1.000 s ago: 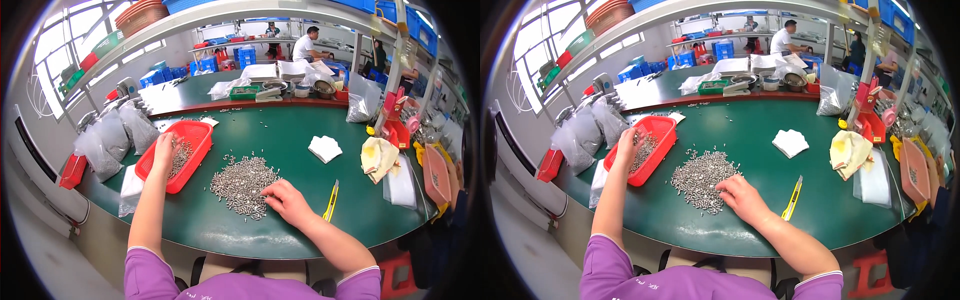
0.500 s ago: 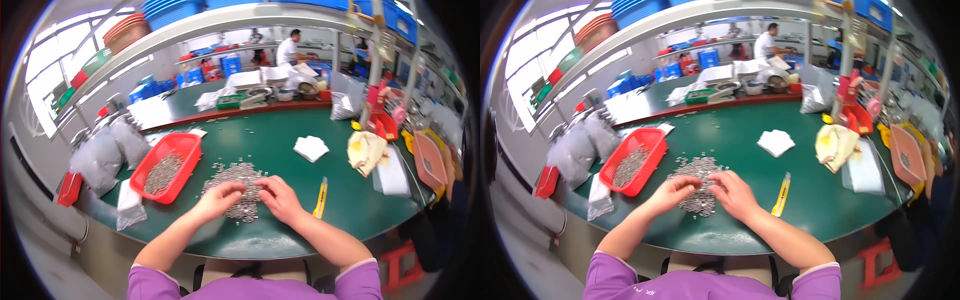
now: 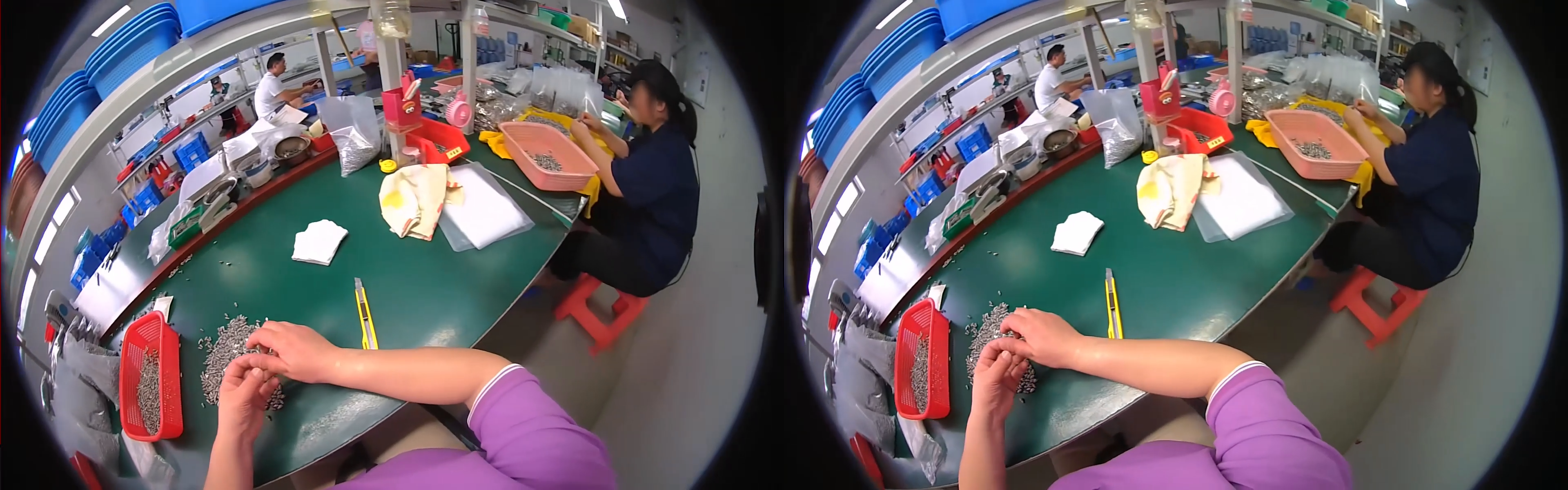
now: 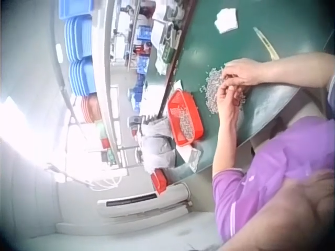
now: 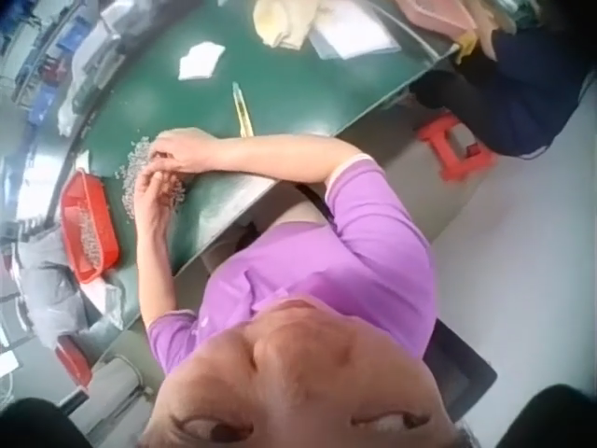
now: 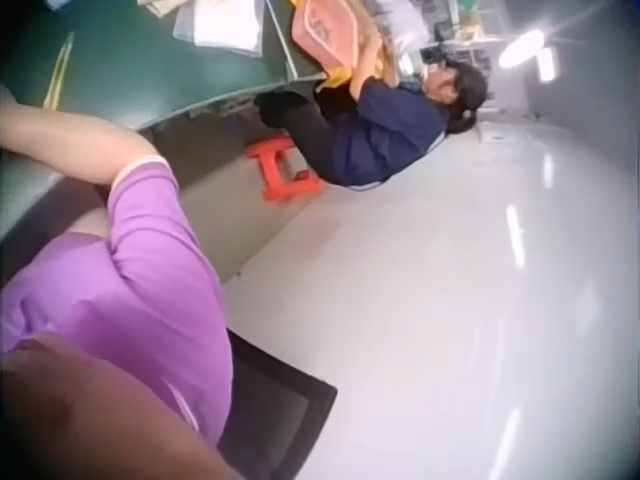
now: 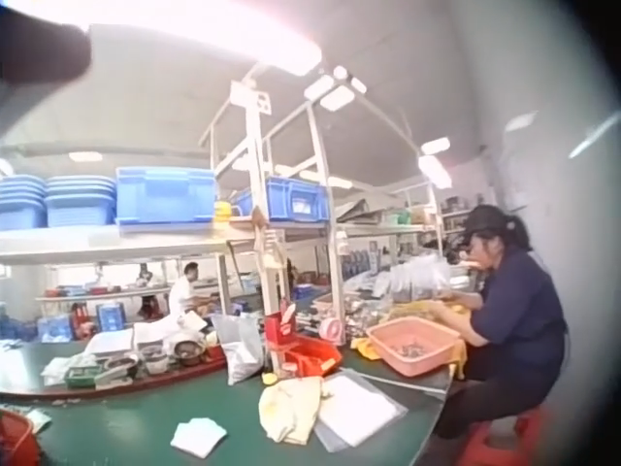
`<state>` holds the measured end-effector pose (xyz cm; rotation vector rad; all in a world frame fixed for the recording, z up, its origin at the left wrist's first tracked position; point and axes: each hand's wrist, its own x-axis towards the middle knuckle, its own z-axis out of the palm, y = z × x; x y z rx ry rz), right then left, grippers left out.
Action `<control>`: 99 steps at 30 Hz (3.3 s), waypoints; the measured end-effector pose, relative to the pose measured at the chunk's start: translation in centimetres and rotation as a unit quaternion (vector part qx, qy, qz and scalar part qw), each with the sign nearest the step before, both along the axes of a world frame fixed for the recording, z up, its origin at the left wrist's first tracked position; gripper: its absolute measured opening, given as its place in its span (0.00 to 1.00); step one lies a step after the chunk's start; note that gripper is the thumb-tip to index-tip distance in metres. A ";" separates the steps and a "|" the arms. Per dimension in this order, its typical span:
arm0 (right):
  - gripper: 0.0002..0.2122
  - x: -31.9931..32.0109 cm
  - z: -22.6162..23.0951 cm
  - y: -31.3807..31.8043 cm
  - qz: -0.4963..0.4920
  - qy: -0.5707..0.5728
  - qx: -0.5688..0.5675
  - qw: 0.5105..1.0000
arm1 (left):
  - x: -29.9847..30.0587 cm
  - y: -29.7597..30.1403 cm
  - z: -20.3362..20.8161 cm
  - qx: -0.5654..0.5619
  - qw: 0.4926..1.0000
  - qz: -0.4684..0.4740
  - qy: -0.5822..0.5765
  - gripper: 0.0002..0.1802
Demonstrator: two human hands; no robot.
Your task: Inspecting and sorting small metal pins on an industrial workbench.
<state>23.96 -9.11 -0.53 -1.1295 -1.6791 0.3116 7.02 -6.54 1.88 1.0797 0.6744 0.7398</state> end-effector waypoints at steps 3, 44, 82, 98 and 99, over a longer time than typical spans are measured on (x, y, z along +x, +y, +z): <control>0.14 -0.3 0.0 0.1 -0.004 -0.010 -0.005 1.000 | -0.4 0.0 0.2 0.005 1.000 0.001 0.001 0.12; 0.15 -0.5 0.3 -0.1 0.044 -0.065 -0.045 0.996 | -1.2 0.6 0.6 -0.090 0.985 -0.141 -0.036 0.14; 0.15 -0.2 0.0 -0.1 0.054 -0.072 -0.050 0.995 | -1.1 0.7 0.1 -0.108 0.984 -0.120 -0.079 0.13; 0.16 -0.1 0.2 0.0 0.066 -0.092 -0.069 0.991 | -1.4 1.1 -0.4 -0.096 0.985 -0.114 -0.086 0.10; 0.16 0.0 0.2 0.0 0.065 -0.093 -0.066 0.991 | -1.3 1.1 -0.4 -0.094 0.986 -0.113 -0.084 0.11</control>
